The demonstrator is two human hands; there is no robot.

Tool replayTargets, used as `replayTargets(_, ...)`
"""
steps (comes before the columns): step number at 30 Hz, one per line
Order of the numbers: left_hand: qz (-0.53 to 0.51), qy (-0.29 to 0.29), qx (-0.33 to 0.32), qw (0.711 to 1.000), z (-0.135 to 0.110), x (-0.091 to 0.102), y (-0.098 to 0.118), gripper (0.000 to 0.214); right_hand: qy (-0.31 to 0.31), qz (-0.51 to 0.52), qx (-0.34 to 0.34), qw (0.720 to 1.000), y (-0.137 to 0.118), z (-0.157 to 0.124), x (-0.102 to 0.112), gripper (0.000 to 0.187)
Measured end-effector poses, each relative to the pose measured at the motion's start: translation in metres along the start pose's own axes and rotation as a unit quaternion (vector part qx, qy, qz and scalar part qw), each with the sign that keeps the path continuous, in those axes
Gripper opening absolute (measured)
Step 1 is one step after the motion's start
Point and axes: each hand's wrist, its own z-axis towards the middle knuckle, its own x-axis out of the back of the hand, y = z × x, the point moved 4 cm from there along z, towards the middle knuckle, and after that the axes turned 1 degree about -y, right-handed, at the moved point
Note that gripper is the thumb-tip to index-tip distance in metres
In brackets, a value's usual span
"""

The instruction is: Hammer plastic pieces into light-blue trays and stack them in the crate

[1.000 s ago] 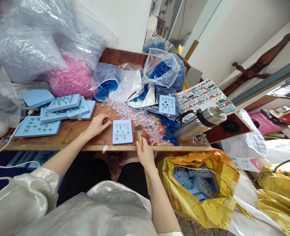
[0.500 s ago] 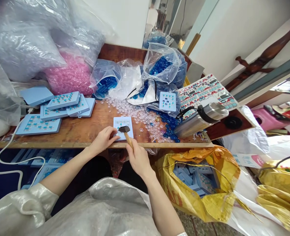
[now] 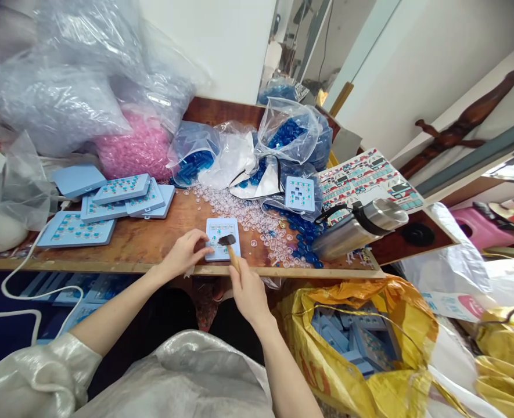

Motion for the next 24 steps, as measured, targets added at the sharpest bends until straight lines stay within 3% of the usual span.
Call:
replayTargets(4, 0.119, 0.083, 0.007, 0.989, 0.055, 0.032, -0.048, 0.024, 0.096, 0.096, -0.018, 0.991, 0.027, 0.008, 0.008, 0.036)
replayTargets(6, 0.192, 0.064, 0.013, 0.979, 0.09, 0.041, -0.078, 0.033, 0.098, 0.123, -0.03, 0.987, 0.036, 0.012, 0.005, 0.037)
replayTargets(8, 0.252, 0.01, 0.033, 0.967, 0.119, 0.046, -0.106, 0.03, 0.091, 0.131, -0.032, 0.987, 0.04, 0.013, 0.002, 0.037)
replayTargets(12, 0.281, -0.031, 0.046, 0.958, 0.15, 0.05, -0.134, 0.023, 0.104, 0.134, -0.034, 0.985, 0.04, 0.013, 0.001, 0.036)
replayTargets(15, 0.292, -0.033, 0.016, 0.956, 0.153, 0.053, -0.135, 0.021, 0.105, 0.165, -0.044, 0.98, 0.041, 0.014, 0.002, 0.037)
replayTargets(18, 0.306, -0.031, -0.012, 0.951, 0.146, 0.056, -0.122, 0.016, 0.099, 0.201, -0.049, 0.973, 0.043, 0.015, 0.003, 0.039)
replayTargets(21, 0.261, -0.038, -0.005, 0.965, 0.125, 0.053, -0.101, 0.017, 0.1, 0.205, -0.046, 0.973, 0.044, 0.015, 0.003, 0.038)
replayTargets(24, 0.185, -0.101, -0.021, 0.977, 0.089, 0.037, -0.078, 0.017, 0.099, 0.183, -0.045, 0.977, 0.044, 0.014, 0.002, 0.038)
